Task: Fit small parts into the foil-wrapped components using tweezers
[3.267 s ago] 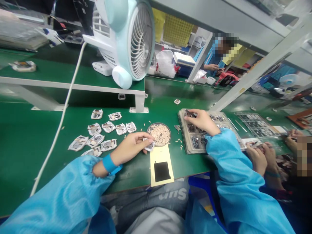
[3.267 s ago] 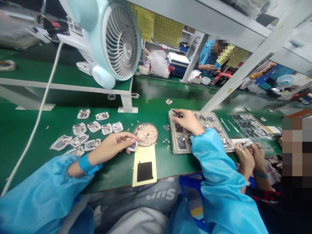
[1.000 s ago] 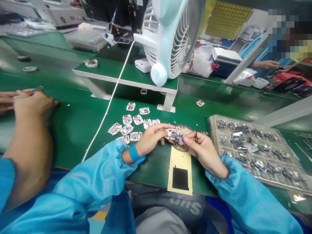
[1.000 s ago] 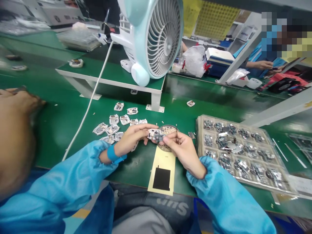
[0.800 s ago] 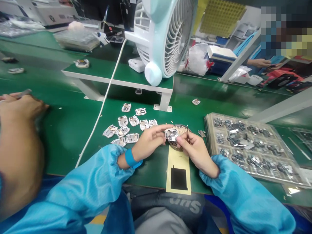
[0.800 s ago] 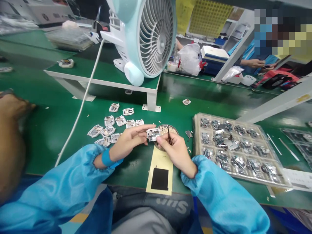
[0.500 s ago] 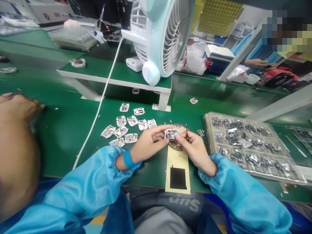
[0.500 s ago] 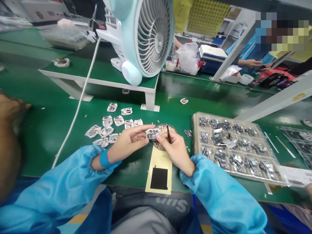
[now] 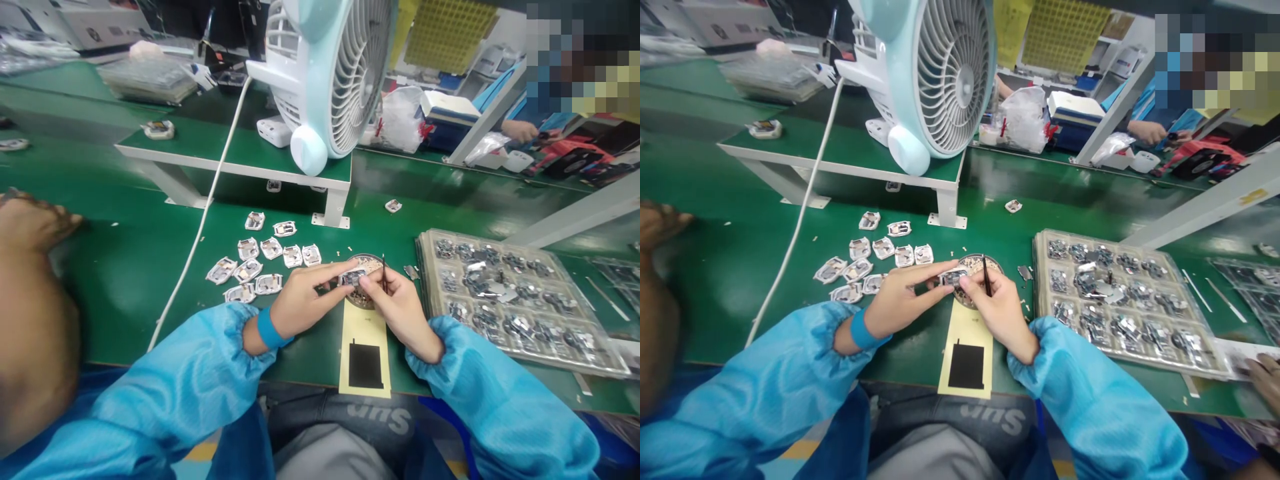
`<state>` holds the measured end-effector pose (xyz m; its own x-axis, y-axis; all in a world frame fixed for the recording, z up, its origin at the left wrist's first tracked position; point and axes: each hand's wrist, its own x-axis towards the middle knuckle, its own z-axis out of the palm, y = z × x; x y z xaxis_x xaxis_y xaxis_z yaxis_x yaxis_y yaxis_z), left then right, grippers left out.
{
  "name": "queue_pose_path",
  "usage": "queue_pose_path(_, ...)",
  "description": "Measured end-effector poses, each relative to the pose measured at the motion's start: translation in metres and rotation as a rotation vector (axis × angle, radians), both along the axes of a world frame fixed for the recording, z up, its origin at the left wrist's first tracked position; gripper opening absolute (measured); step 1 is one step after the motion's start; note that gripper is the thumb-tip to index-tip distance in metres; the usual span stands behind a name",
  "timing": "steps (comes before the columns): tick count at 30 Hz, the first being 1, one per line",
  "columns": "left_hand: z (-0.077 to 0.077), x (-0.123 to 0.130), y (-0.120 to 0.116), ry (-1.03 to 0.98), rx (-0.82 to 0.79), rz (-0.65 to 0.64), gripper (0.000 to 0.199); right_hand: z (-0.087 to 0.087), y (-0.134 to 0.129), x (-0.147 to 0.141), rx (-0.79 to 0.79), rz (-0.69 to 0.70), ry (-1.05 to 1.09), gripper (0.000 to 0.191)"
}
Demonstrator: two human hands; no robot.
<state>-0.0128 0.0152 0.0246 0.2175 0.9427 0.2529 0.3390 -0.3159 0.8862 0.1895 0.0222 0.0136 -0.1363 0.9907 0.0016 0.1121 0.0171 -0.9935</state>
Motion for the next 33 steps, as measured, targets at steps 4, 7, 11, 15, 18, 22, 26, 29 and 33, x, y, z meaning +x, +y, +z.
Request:
queue_pose_path(4,0.002,0.003,0.001,-0.221,-0.246,-0.019,0.045,0.001,-0.001,-0.002,0.08,-0.017,0.018,0.032)
queue_pose_path(7,0.003,0.006,0.002,-0.379,-0.366,-0.08,0.045,0.001,-0.002,-0.004,0.061,0.024,0.018,0.031)
queue_pose_path(11,-0.001,0.01,0.002,-0.501,-0.346,-0.07,0.036,0.002,0.0,-0.005,0.03,0.048,0.014,0.029)
queue_pose_path(15,-0.006,0.012,0.0,-0.39,-0.322,-0.076,0.034,0.001,-0.001,-0.004,0.085,0.029,-0.034,0.027)
queue_pose_path(18,-0.006,0.014,-0.004,-0.273,-0.23,-0.046,0.024,0.0,-0.004,-0.006,0.134,0.007,-0.031,0.027)
queue_pose_path(22,-0.007,0.018,-0.007,-0.358,-0.192,-0.008,0.02,-0.003,-0.007,-0.012,0.159,-0.03,0.021,0.029)
queue_pose_path(26,-0.011,0.015,-0.001,-0.35,-0.144,0.042,0.022,-0.007,-0.003,-0.016,0.219,-0.062,0.023,0.025)
queue_pose_path(29,-0.009,0.011,0.004,-0.357,-0.186,0.001,0.027,-0.008,0.001,-0.012,0.214,-0.036,-0.003,0.025)
queue_pose_path(33,-0.002,0.004,0.009,-0.41,-0.285,-0.107,0.034,-0.005,0.003,-0.003,0.166,0.066,0.01,0.042)
